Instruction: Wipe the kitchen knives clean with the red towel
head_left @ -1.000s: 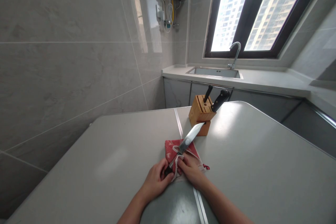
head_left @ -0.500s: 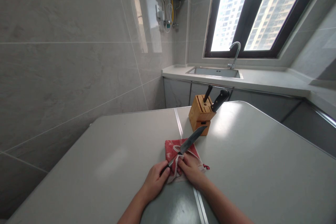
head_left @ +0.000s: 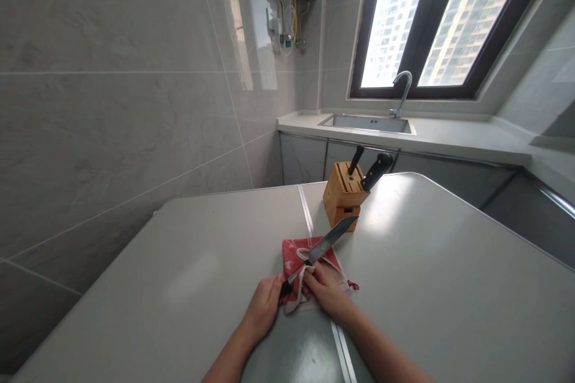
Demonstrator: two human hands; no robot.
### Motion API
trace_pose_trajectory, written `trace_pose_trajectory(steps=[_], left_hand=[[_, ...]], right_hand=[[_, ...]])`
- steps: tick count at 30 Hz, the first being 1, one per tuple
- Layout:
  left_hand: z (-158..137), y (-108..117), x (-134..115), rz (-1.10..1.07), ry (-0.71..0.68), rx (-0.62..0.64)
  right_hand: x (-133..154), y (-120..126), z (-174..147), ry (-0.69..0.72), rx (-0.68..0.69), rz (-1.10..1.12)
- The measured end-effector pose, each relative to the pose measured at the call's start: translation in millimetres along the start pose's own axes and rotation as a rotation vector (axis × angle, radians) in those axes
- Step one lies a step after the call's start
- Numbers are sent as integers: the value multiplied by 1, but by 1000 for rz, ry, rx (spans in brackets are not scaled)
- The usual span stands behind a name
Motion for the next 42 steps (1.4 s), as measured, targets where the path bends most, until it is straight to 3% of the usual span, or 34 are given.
trace_pose_trajectory(steps=[6,12,42], left_hand=[[0,1,-3,84,-9,48],[0,2,2,149,-10,41],[2,5,3,240,-68,65]], right_hand=[[-1,2,0,-45,-10,-39],[-1,1,1,-5,9,-11],[0,3,-1,8,-18,-17]])
Point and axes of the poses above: each hand's wrist, its own z-axis towards the middle knuckle, its own y-axis out of the back of the hand, x = y × z, the point moved 2 cm from there along z, towards the middle knuckle, and after that the axes turned 13 degrees about x, right-handed, at the moved point
